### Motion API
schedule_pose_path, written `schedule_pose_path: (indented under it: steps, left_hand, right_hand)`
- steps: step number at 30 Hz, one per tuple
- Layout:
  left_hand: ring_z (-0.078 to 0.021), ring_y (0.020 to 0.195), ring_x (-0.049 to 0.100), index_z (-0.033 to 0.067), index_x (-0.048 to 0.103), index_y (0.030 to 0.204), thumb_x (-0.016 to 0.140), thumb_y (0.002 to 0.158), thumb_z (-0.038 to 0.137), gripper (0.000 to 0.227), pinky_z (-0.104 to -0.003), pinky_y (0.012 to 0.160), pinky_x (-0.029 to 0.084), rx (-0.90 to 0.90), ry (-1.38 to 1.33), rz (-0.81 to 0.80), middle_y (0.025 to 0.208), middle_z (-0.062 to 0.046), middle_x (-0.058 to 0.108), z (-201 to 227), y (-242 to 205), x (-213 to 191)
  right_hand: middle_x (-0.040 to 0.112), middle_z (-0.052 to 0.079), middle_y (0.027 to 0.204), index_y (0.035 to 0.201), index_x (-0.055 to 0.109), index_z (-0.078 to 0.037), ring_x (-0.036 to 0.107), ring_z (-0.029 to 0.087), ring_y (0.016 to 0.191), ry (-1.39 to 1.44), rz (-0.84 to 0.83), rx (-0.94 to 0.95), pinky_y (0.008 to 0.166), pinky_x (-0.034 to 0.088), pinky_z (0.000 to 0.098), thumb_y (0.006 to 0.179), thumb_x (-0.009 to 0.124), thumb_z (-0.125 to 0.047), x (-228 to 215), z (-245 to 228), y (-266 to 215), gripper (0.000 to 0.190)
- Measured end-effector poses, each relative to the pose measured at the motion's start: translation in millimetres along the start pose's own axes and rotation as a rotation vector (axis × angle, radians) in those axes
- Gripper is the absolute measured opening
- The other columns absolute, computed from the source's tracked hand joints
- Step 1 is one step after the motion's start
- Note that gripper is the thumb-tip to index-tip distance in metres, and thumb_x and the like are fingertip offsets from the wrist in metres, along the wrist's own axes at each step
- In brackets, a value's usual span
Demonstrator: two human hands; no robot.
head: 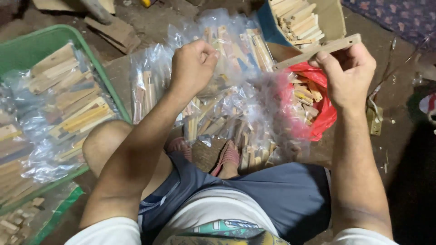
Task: The person places wooden strips into plastic bags and then puts the filled bags into a green basket.
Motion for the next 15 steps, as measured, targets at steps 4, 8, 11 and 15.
schedule_pose_path:
  steps: [4, 8, 11, 15]
  left_hand:
    - [-0.0093, 0.043, 0.04, 0.0089, 0.073, 0.079, 0.071, 0.091, 0.012, 0.012, -0.028, 0.041, 0.034, 0.007, -0.008, 0.012, 0.052, 0.005, 0.05, 0.6, -0.6, -3.5]
    - [-0.0122, 0.045, 0.046, 0.0114, 0.073, 0.08, 0.071, 0.087, 0.013, 0.008, -0.031, 0.044, 0.04, -0.062, 0.001, 0.044, 0.054, 0.004, 0.055, -7.3, -6.3, -12.4]
    - [-0.0147, 0.046, 0.05, 0.0127, 0.073, 0.08, 0.07, 0.085, 0.014, 0.006, -0.034, 0.046, 0.044, -0.08, 0.025, 0.056, 0.055, 0.003, 0.057, -14.3, -5.6, -16.4]
    - [-0.0143, 0.044, 0.047, 0.0107, 0.069, 0.078, 0.072, 0.086, 0.011, 0.009, -0.034, 0.042, 0.039, -0.071, 0.005, 0.052, 0.053, 0.003, 0.054, -15.2, -4.0, -15.4]
  right_hand:
    - [0.063, 0.025, 0.127, 0.107, 0.069, 0.008, 0.06, 0.032, 0.114, -0.215, -0.167, -0.353, 0.102, 0.051, 0.041, 0.092, 0.078, 0.004, 101.5, -66.8, 0.1, 0.017]
    - [0.065, 0.019, 0.125, 0.105, 0.077, -0.003, 0.053, 0.035, 0.115, -0.388, -0.301, -0.46, 0.099, 0.047, 0.0429, 0.082, 0.082, -0.006, 170.3, -55.9, 7.0, 0.024]
    - [0.061, 0.023, 0.132, 0.105, 0.078, -0.005, 0.054, 0.04, 0.113, -0.567, -0.382, -0.456, 0.095, 0.05, 0.0449, 0.079, 0.079, -0.011, 202.0, -13.0, 16.5, 0.027]
    - [0.063, 0.03, 0.136, 0.112, 0.077, -0.005, 0.065, 0.041, 0.1, -0.68, -0.462, -0.321, 0.085, 0.055, 0.0444, 0.07, 0.076, -0.002, 212.8, -3.3, 20.2, 0.042]
Point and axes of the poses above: each hand's wrist, its own y-axis towards the middle knuckle, its own x-axis out of the palm, z = x × y, the point moved 7 cm from there along y, towards the middle knuckle
